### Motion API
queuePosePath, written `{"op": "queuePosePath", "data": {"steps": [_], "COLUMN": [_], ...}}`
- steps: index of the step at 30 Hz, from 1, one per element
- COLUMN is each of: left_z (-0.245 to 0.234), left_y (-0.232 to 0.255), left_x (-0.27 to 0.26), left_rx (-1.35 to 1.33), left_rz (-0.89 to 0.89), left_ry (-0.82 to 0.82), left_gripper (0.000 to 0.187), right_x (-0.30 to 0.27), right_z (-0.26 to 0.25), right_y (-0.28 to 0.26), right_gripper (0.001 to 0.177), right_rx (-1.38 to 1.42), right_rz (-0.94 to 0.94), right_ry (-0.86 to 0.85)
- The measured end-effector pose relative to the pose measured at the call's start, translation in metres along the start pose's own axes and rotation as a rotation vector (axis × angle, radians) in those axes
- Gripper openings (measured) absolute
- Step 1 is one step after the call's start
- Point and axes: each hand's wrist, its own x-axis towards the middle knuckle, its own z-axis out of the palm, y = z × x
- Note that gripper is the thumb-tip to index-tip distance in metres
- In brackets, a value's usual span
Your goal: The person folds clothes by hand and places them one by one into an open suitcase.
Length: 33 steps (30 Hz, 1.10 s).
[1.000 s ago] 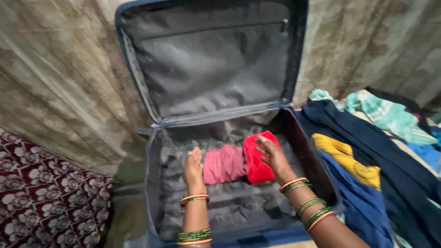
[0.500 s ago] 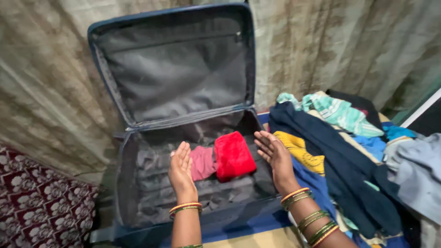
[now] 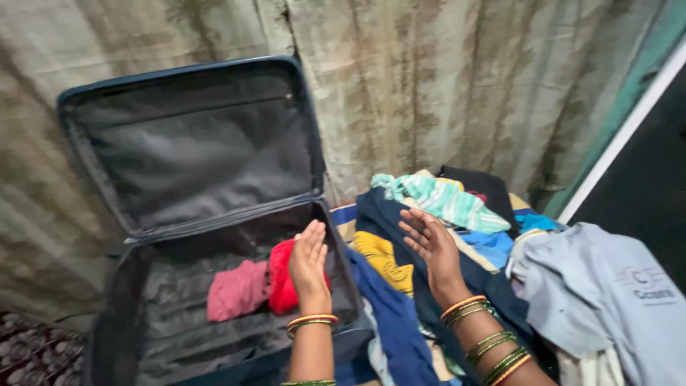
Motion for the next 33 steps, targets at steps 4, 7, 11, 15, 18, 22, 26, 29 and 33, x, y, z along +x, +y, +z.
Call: {"op": "queuePosePath", "data": {"steps": [4, 7, 11, 15, 18, 22, 26, 29, 33], "left_z": [0.052, 0.083, 0.113, 0.122, 0.119, 0.106, 0.087, 0.074, 0.064], "left_y": [-0.054, -0.092, -0.134, -0.166, -0.184, -0.210, -0.247, -0.264, -0.276], "left_x": [0.002, 0.006, 0.018, 0.035, 0.043, 0.077, 0.119, 0.148, 0.177], "left_rx": [-0.020, 0.024, 0.133, 0.230, 0.287, 0.279, 0.258, 0.303, 0.506], "left_rz": [-0.037, -0.071, -0.153, -0.194, -0.181, -0.217, -0.125, -0.042, -0.107], "left_ry": [-0.076, -0.118, -0.156, -0.141, -0.100, -0.076, -0.015, 0.028, 0.138], "left_gripper": [0.057, 0.057, 0.060, 0.059, 0.060, 0.057, 0.051, 0.048, 0.047], "right_x": [0.016, 0.032, 0.051, 0.068, 0.082, 0.114, 0.152, 0.184, 0.222], "right_z": [-0.050, -0.083, -0.118, -0.141, -0.151, -0.155, -0.154, -0.146, -0.133], "right_y": [-0.012, -0.015, -0.015, -0.008, 0.001, 0.026, 0.053, 0.074, 0.102], "right_gripper": [0.049, 0.048, 0.047, 0.046, 0.047, 0.047, 0.047, 0.046, 0.045], "right_rx": [-0.011, -0.013, -0.012, -0.029, -0.025, -0.033, -0.051, -0.094, -0.172], "right_rz": [-0.009, 0.011, 0.057, 0.091, 0.107, 0.145, 0.176, 0.178, 0.183], "right_ry": [0.029, 0.036, 0.062, 0.076, 0.073, 0.070, 0.018, -0.033, -0.096]}}
